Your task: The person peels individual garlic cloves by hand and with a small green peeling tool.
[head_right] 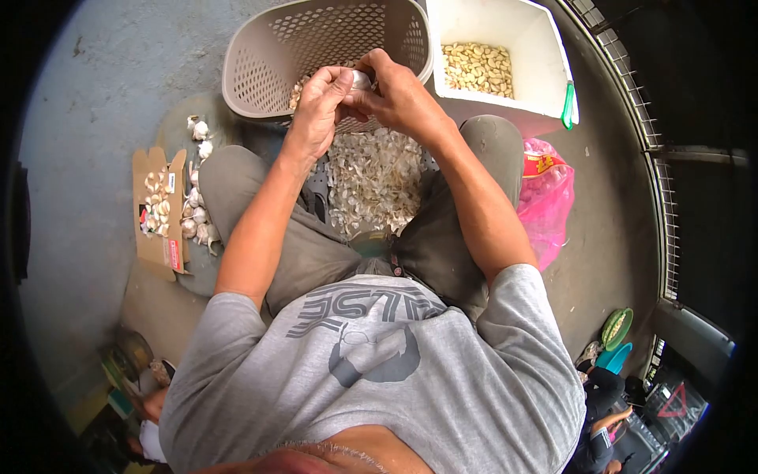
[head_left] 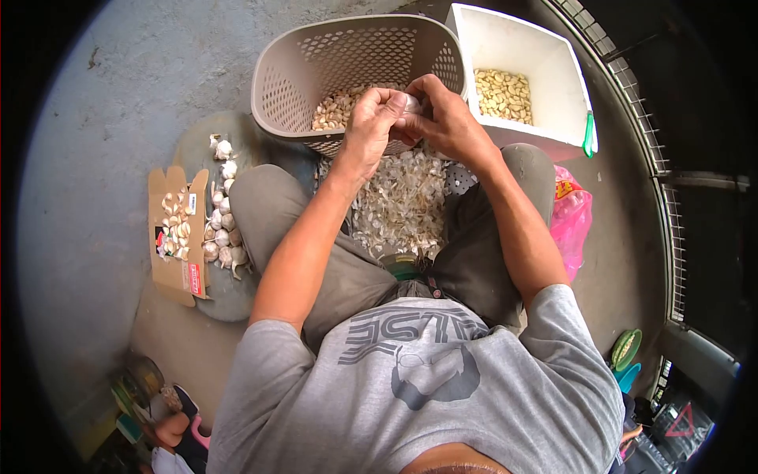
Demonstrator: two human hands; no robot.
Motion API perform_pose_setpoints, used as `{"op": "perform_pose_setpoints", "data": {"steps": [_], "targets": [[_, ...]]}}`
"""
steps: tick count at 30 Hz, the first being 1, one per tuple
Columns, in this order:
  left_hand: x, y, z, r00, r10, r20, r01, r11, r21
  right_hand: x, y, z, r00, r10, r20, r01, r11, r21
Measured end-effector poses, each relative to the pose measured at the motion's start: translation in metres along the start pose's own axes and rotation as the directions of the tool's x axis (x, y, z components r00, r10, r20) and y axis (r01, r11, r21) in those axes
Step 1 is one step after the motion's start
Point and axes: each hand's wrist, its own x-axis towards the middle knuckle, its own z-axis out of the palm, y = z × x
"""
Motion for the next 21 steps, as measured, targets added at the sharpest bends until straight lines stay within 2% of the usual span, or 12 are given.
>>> {"op": "perform_pose_setpoints", "data": {"steps": [3,5,8,12,13,16,17,21], "targets": [[-0.003,0.001,0.003,0.999,0.005,-0.033,-0.006,1.0,-0.018,-0.004,-0.006,0.004,0.997,-0.074,0.031,0.073,0.997,0.017],[-0.006,0.005,0.004,0.999,0.004,-0.043,-0.004,1.0,-0.013,-0.004,-0.008,0.007,0.997,-0.07,0.031,0.07,0.997,-0.018],[0.0,-0.003,0.0,0.984,0.144,-0.107,-0.128,0.981,0.143,-0.005,-0.007,0.012,0.992,-0.129,-0.006,0.129,0.992,-0.012],[0.007,-0.008,-0.01,0.97,0.102,-0.219,-0.117,0.992,-0.054,-0.003,0.0,0.027,0.978,-0.203,-0.045,0.205,0.978,0.034],[0.005,-0.004,-0.006,0.975,0.071,-0.212,-0.091,0.992,-0.086,-0.002,0.006,0.028,0.994,-0.11,-0.026,0.113,0.973,0.201],[0.003,0.003,0.001,0.975,0.027,-0.22,-0.056,0.991,-0.125,0.007,0.005,0.023,1.0,0.002,-0.021,0.005,0.944,0.33],[0.002,0.004,0.002,0.973,0.018,-0.231,-0.049,0.99,-0.131,0.005,0.001,0.018,0.999,0.033,-0.028,-0.025,0.963,0.269],[0.002,0.002,0.0,0.989,0.068,-0.128,-0.061,0.996,0.065,0.009,0.017,0.018,0.996,0.088,-0.034,-0.075,0.957,0.279]]}}
